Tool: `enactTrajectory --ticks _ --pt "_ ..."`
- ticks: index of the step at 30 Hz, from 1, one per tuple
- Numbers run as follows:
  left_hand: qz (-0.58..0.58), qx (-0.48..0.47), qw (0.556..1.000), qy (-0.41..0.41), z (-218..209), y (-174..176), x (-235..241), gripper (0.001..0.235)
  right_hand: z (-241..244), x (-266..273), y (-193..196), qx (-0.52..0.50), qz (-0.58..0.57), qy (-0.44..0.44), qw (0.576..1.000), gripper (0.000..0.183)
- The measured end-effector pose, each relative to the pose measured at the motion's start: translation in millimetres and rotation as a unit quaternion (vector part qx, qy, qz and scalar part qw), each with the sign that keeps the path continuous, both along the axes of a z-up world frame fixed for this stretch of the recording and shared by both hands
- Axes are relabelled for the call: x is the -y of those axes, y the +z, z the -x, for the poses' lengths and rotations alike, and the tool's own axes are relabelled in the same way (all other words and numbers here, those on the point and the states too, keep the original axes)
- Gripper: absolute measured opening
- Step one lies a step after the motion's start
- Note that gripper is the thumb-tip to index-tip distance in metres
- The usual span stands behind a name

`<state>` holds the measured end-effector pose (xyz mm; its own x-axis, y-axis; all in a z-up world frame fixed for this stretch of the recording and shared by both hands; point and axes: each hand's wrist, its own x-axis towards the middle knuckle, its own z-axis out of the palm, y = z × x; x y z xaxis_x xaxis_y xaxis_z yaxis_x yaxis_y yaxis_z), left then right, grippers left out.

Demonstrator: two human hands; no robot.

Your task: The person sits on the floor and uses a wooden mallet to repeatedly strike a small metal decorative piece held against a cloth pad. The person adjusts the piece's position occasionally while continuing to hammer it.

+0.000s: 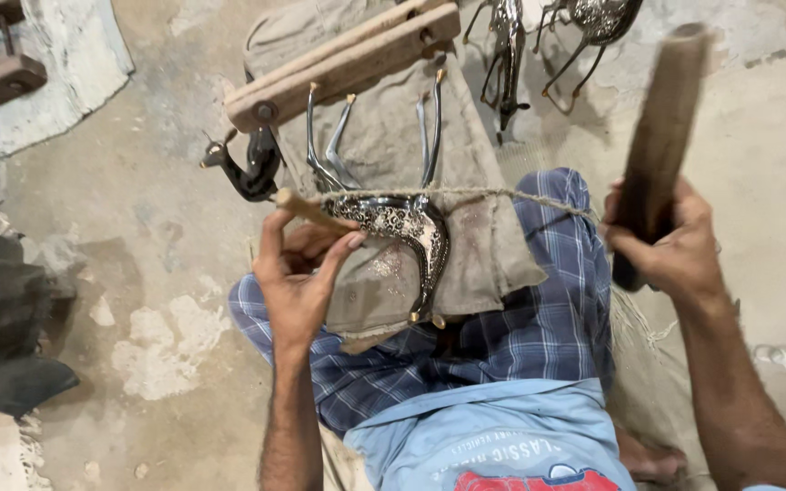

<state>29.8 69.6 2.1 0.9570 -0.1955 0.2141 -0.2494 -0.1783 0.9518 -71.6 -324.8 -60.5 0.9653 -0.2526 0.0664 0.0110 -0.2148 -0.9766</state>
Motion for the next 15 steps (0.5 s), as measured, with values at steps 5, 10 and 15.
enactTrajectory --ticks 5,10,15 --pt "0.079 -0.090 0.993 0.012 -6.2 0.1 -23.4 0.051 1.2 -26.5 14.4 -0.038 0.013 0.070 0.997 0.043" --pt "0.104 -0.180 0.978 0.000 -22.8 -9.8 -41.6 0.056 -3.0 -98.4 37.1 -0.012 0.034 0.262 0.964 0.052" --pt "0.108 -0.180 0.978 0.017 -39.2 -31.8 -51.9 0.062 -6.6 -157.0 48.7 0.063 0.165 0.315 0.932 0.057"
